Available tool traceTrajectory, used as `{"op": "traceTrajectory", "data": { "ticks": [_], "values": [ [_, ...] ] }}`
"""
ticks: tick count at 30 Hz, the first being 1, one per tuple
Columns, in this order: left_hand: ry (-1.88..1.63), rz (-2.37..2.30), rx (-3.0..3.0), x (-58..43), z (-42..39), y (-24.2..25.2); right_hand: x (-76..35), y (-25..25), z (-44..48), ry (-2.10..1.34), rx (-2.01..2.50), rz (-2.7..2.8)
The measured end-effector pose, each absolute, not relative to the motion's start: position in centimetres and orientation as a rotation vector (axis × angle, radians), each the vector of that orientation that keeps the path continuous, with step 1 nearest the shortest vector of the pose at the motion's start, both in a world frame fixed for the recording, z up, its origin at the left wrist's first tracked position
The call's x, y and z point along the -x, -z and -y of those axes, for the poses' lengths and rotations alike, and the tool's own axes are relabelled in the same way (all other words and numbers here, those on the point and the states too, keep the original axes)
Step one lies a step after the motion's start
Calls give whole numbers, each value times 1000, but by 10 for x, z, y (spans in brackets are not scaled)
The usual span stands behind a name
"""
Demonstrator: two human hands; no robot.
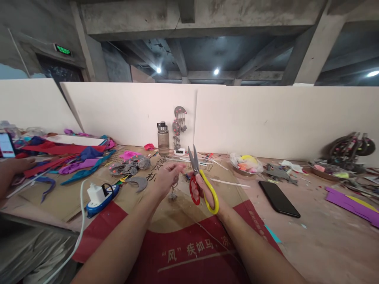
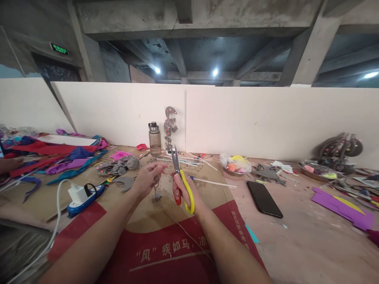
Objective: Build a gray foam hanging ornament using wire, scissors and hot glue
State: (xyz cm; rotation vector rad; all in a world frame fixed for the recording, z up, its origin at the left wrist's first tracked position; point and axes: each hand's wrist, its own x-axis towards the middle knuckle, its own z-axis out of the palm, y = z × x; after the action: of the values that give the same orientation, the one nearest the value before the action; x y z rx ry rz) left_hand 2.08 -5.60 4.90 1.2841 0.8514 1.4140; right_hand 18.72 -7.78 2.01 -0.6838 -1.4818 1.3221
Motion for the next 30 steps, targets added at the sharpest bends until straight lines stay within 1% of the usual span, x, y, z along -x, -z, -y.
{"op": "traceTrajectory", "data": {
  "ticks": [3,5,8,11,14,16,20,24,30],
  "values": [
    [-1178,-764,-1503,-31,68,-51,-186,-23,81,-1238,783,1518],
    [-1127,-724,-1584,-33,72,-50,-184,-25,82,-1200,843,1507],
    [-1129,-821,-1666,-29,71,-50,-182,-28,82,-1221,886,1487],
    [-1204,-947,-1900,-19,66,-52,-182,-30,82,-1235,923,1481],
    [-1198,-950,-2192,-8,62,-54,-182,-31,82,-1215,958,1491],
    [-1229,-944,-2278,-2,60,-55,-183,-30,82,-1219,963,1490],
    [-1313,-989,-2205,-1,57,-55,-183,-25,77,-1218,958,1490],
    [-1183,-890,-2124,-6,59,-52,-184,-26,77,-1190,926,1532],
    [-1161,-918,-2071,-7,59,-47,-184,-31,82,-1218,940,1533]
  ]
}}
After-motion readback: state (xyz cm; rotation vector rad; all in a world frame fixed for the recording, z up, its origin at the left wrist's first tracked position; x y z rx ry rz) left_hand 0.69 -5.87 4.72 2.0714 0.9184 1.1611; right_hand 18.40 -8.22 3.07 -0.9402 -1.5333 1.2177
